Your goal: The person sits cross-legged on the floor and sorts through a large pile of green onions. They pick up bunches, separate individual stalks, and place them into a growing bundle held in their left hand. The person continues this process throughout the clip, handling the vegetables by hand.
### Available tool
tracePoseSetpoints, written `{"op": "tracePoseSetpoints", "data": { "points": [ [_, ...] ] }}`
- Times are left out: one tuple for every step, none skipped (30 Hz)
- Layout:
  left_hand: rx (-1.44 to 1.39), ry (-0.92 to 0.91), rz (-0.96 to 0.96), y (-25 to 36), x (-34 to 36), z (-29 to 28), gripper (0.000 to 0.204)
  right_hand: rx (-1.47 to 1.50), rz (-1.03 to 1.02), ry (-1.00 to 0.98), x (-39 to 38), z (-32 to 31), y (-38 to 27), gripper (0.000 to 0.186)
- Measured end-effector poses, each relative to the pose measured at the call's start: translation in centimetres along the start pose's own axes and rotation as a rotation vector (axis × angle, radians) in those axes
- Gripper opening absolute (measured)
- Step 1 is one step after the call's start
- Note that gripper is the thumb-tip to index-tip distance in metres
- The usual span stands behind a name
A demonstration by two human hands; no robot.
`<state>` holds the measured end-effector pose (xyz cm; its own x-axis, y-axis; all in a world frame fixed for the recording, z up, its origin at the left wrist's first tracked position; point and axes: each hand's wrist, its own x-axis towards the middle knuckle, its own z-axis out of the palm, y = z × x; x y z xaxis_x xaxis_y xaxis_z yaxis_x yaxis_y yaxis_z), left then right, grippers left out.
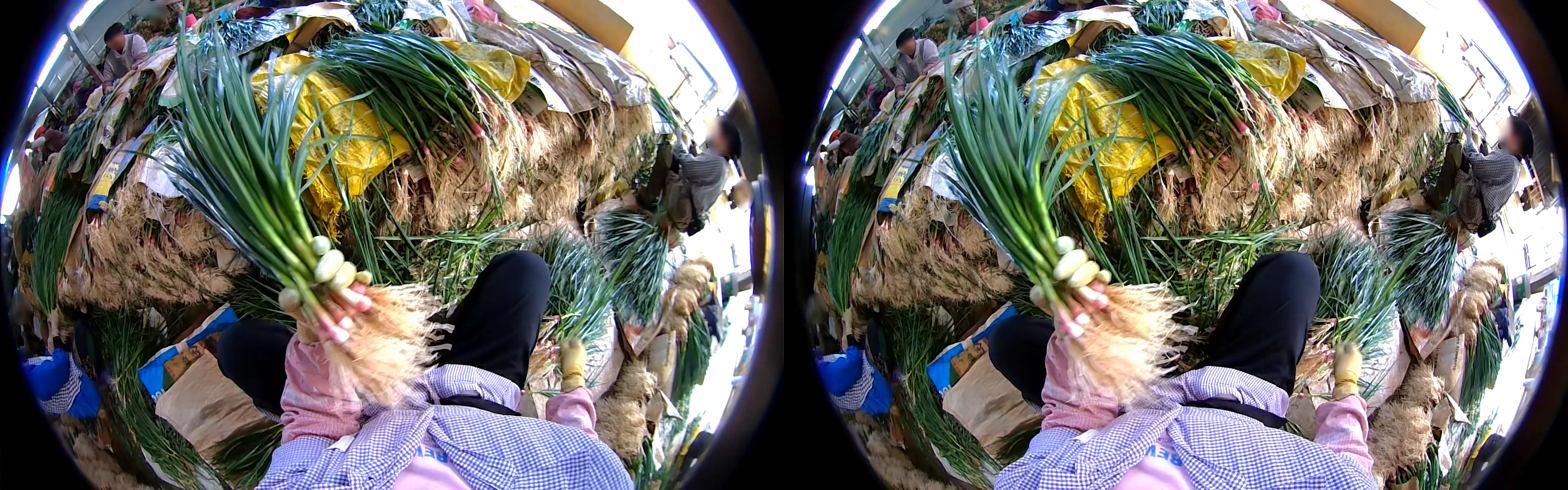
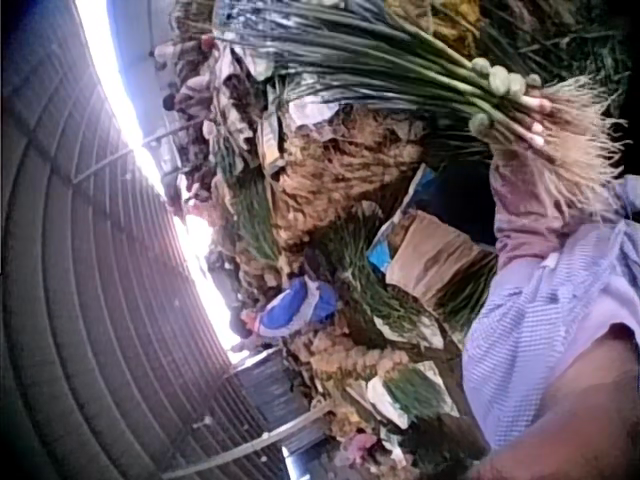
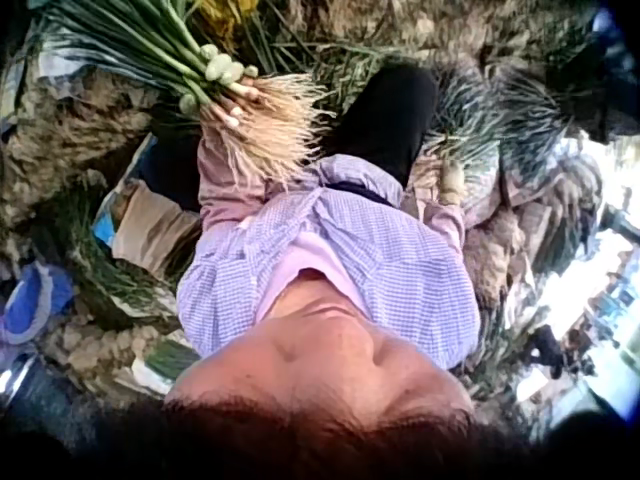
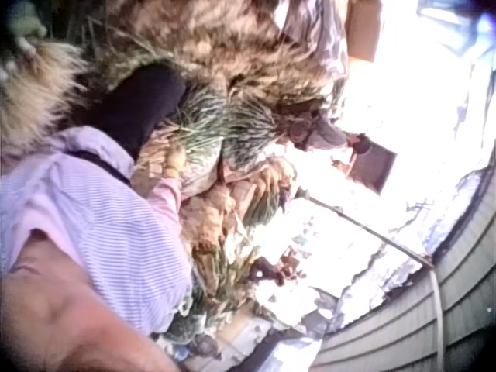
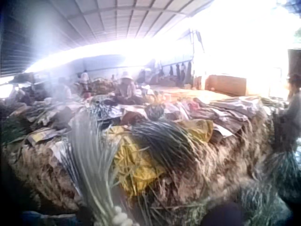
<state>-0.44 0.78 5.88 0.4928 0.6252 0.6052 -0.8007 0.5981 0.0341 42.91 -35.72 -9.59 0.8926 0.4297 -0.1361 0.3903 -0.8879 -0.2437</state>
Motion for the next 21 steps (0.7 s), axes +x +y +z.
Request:
{"op": "tracePoseSetpoints", "data": {
  "points": [
    [0.083,0.085,-0.010,-0.2,0.1,-0.2,0.064,-0.249,0.071,-0.218,0.0,-0.1,-0.6,0.040],
    [0.165,0.171,-0.017,-0.3,0.0,-0.6,0.064,-0.319,0.034,-0.319,-0.3,-0.2,-1.2,0.043],
    [0.203,0.279,-0.010,-0.5,-0.2,-1.4,0.065,-0.345,0.025,-0.248,0.4,-1.0,-2.1,0.043],
    [0.264,0.466,0.003,-0.8,-0.5,-1.6,0.066,-0.367,0.025,-0.172,1.3,-2.6,-4.3,0.043],
    [0.294,0.495,0.003,-1.0,-0.8,-1.9,0.066,-0.264,0.016,-0.151,2.1,-5.4,-9.6,0.041],
    [0.321,0.521,0.009,-1.0,-1.1,-2.4,0.065,-0.147,-0.188,0.018,3.7,-6.2,-13.1,0.034],
    [0.284,0.551,0.006,-1.2,-1.4,-3.2,0.065,0.010,-0.363,0.069,3.3,-8.3,-19.6,0.027],
    [0.224,0.561,0.000,-1.3,-1.7,-3.7,0.064,0.207,-0.563,0.178,3.3,-8.8,-25.0,0.020],
    [0.233,0.575,0.005,-1.5,-2.0,-4.1,0.064,0.416,-0.707,0.101,4.3,-8.3,-29.0,0.017],
    [0.237,0.593,0.015,-1.5,-2.3,-4.2,0.065,0.475,-0.838,0.071,4.2,-8.0,-34.0,0.018],
    [0.249,0.589,0.011,-1.6,-2.4,-4.3,0.066,0.489,-0.943,0.035,4.5,-6.8,-38.6,0.021],
    [0.223,0.579,0.000,-1.4,-2.6,-4.3,0.067,0.439,-0.966,0.048,4.0,-5.7,-43.2,0.022],
    [0.209,0.569,-0.004,-1.3,-2.5,-4.2,0.067,0.350,-1.002,0.105,5.0,-3.9,-46.7,0.028],
    [0.200,0.565,-0.004,-1.0,-2.7,-4.0,0.068,0.188,-0.887,0.092,4.9,-2.8,-50.2,0.035],
    [0.187,0.569,-0.002,-0.7,-2.9,-4.1,0.069,0.025,-0.808,0.056,5.0,-1.8,-52.8,0.038],
    [0.151,0.542,0.000,-0.6,-2.8,-4.1,0.071,-0.025,-0.844,0.055,6.3,0.2,-54.1,0.038],
    [0.122,0.574,0.013,-0.6,-2.8,-3.8,0.070,0.096,-0.866,0.034,6.2,0.3,-54.6,0.036],
    [0.094,0.606,0.024,-0.6,-2.7,-3.6,0.070,0.219,-0.882,0.014,6.2,0.5,-54.9,0.034],
    [0.103,0.614,0.035,-0.6,-2.7,-3.8,0.071,0.371,-0.835,-0.158,5.8,-0.1,-54.5,0.032],
    [0.106,0.606,0.024,-0.5,-2.7,-4.3,0.071,0.513,-0.774,-0.326,4.9,-1.8,-53.3,0.030],
    [0.115,0.613,0.036,-0.6,-2.7,-4.6,0.071,0.596,-0.675,-0.506,3.4,-4.7,-51.0,0.028]
  ]
}}
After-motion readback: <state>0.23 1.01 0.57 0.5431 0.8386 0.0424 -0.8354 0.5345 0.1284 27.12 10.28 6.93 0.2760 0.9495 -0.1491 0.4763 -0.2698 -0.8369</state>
